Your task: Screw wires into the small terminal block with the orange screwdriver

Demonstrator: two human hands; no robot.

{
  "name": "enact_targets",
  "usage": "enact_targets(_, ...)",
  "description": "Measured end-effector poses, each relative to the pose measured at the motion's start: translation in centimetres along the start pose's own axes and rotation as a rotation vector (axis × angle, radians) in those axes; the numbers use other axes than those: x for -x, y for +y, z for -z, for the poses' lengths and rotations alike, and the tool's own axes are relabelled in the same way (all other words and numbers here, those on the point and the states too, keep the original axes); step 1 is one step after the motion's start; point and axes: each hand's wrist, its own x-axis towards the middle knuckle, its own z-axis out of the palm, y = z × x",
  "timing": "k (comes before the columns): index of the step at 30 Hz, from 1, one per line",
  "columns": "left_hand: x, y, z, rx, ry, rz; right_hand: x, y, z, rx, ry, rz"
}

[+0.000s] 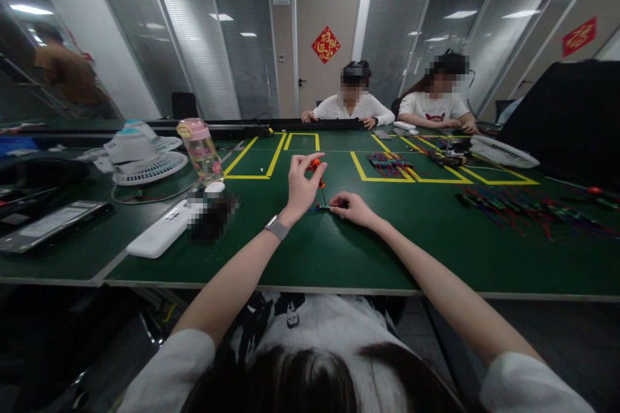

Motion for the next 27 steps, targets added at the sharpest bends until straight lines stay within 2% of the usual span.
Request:
enact_targets(3, -0.15, -0.23, -0.07, 0.045, -0.018, 0.034, 0.01, 0.17, -0.04, -0.011, 0.0, -0.008)
enact_targets(8, -0.23, -0.13, -0.08, 0.127, -0.025, 0.009, 0.07, 0.06, 0.01, -0.012, 0.001, -0.006)
enact_targets(13, -0.15, 0.22, 0.02, 0.034, 0.011, 0.009, 0.06, -0.05, 0.03, -0.017, 0.0, -0.012)
enact_targets(20, -0.31, -0.06, 0.0, 0.142, -0.057, 0.027, 0.03, 0.12, 0.05, -0.001, -0.006, -0.002)
enact_targets(27, 0.04, 0.19, 0.03, 0.011, 0.029, 0.001, 0.04, 0.0, 0.05, -0.002, -0.005, -0.006)
